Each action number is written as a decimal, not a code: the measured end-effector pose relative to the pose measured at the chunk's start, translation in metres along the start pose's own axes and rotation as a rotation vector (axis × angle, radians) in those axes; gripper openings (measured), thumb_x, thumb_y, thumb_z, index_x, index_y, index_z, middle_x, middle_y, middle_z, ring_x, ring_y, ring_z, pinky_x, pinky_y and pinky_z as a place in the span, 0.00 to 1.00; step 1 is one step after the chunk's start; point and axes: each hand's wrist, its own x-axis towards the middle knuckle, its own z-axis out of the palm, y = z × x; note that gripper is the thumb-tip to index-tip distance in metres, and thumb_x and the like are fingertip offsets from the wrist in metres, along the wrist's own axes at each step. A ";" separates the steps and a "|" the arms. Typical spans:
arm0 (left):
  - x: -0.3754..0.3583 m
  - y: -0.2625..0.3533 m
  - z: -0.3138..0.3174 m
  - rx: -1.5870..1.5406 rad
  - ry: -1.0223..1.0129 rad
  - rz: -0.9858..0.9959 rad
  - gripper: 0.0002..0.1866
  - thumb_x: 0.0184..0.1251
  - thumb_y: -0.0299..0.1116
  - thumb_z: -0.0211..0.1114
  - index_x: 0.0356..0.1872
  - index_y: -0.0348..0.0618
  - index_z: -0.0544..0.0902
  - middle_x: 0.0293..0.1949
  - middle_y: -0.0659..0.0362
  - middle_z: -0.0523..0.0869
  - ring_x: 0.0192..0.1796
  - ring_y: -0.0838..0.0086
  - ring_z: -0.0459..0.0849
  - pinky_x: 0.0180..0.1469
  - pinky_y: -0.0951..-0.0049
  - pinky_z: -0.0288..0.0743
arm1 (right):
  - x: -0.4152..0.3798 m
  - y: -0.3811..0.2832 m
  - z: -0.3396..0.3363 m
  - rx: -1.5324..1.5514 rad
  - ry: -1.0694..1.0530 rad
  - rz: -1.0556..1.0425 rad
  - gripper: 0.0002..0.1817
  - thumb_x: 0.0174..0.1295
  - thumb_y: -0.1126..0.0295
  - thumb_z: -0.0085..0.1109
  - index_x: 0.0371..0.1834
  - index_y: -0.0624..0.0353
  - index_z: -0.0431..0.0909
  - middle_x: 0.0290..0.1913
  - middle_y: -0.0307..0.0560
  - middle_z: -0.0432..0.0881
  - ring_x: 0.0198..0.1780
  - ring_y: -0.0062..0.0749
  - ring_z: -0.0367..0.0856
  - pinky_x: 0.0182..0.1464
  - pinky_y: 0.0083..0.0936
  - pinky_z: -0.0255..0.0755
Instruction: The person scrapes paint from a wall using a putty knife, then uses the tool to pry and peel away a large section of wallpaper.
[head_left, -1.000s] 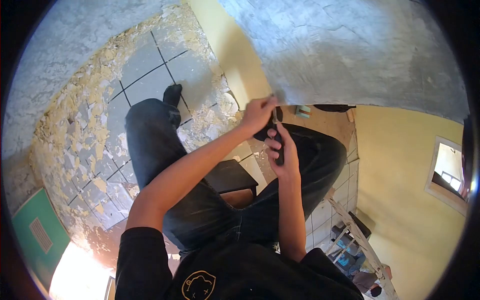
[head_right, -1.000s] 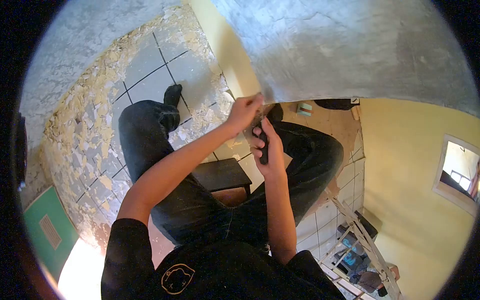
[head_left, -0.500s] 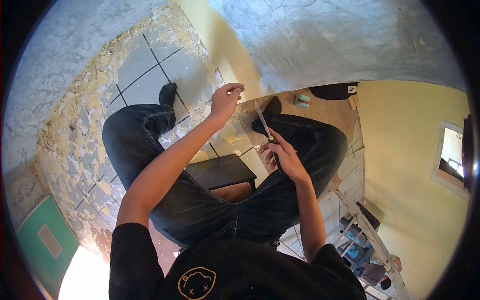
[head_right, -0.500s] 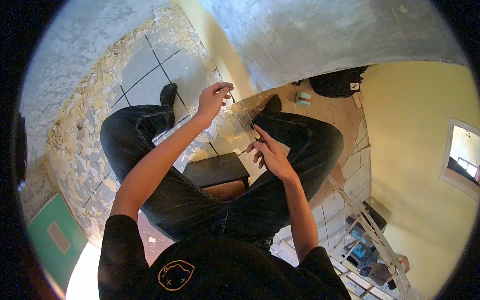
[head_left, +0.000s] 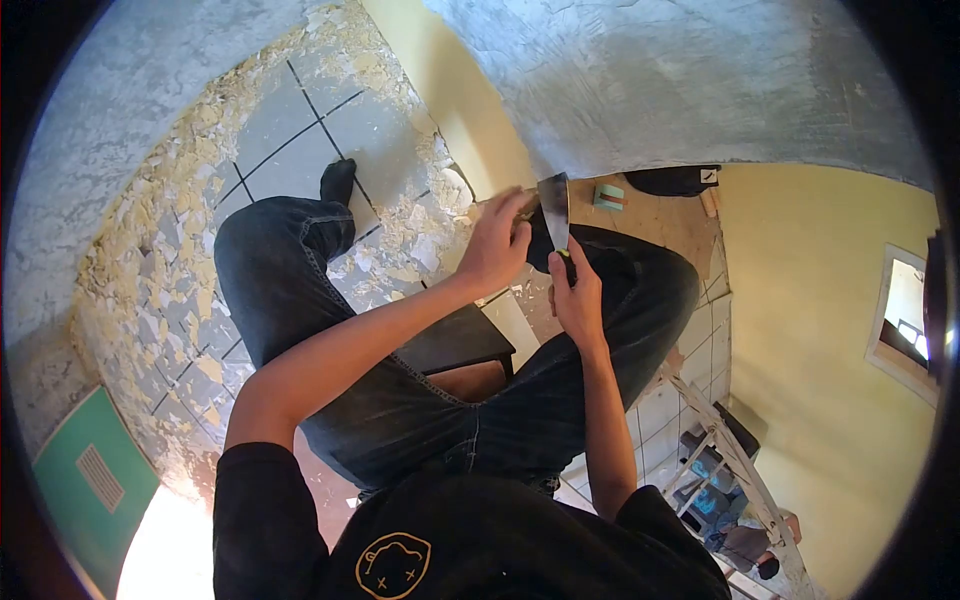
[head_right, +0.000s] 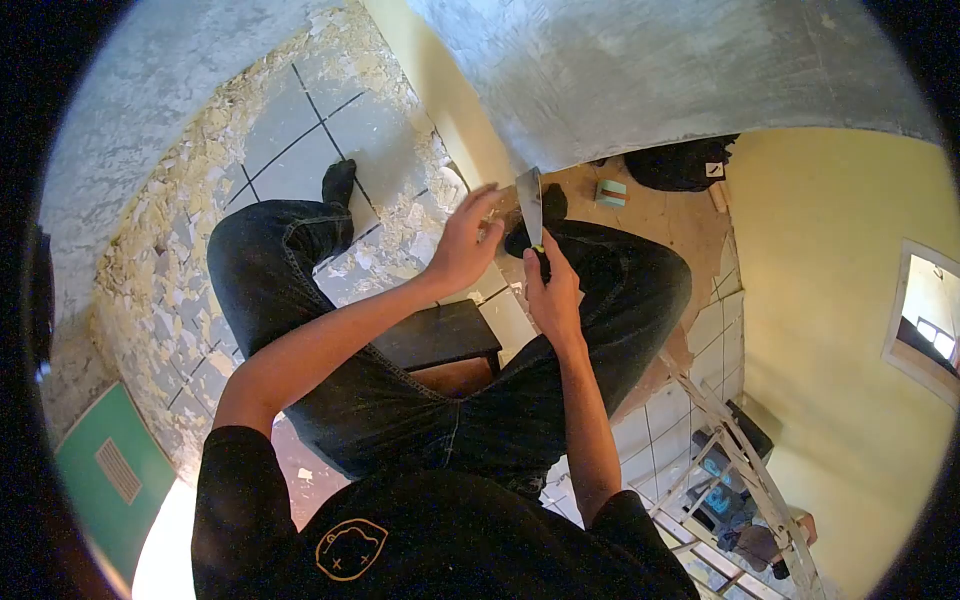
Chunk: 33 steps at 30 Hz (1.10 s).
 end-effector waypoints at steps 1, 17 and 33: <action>-0.001 0.001 0.001 -0.003 -0.078 0.018 0.23 0.64 0.25 0.54 0.61 0.34 0.69 0.63 0.40 0.70 0.62 0.48 0.72 0.64 0.60 0.66 | 0.003 0.007 0.000 -0.068 0.069 -0.162 0.23 0.69 0.67 0.53 0.65 0.64 0.68 0.26 0.40 0.74 0.20 0.16 0.70 0.22 0.19 0.67; 0.004 0.005 0.010 -0.042 -0.288 0.070 0.30 0.65 0.25 0.52 0.68 0.28 0.59 0.69 0.35 0.58 0.68 0.45 0.63 0.67 0.62 0.64 | 0.002 -0.002 0.023 -0.119 0.136 -0.208 0.23 0.68 0.76 0.49 0.66 0.67 0.65 0.54 0.66 0.78 0.55 0.52 0.80 0.53 0.35 0.73; 0.016 0.003 0.008 -0.098 -0.239 -0.007 0.26 0.69 0.29 0.51 0.64 0.23 0.61 0.55 0.27 0.72 0.58 0.40 0.73 0.59 0.60 0.69 | 0.015 -0.001 0.036 -0.120 0.195 -0.282 0.22 0.67 0.76 0.49 0.65 0.68 0.65 0.56 0.65 0.76 0.55 0.55 0.78 0.54 0.38 0.72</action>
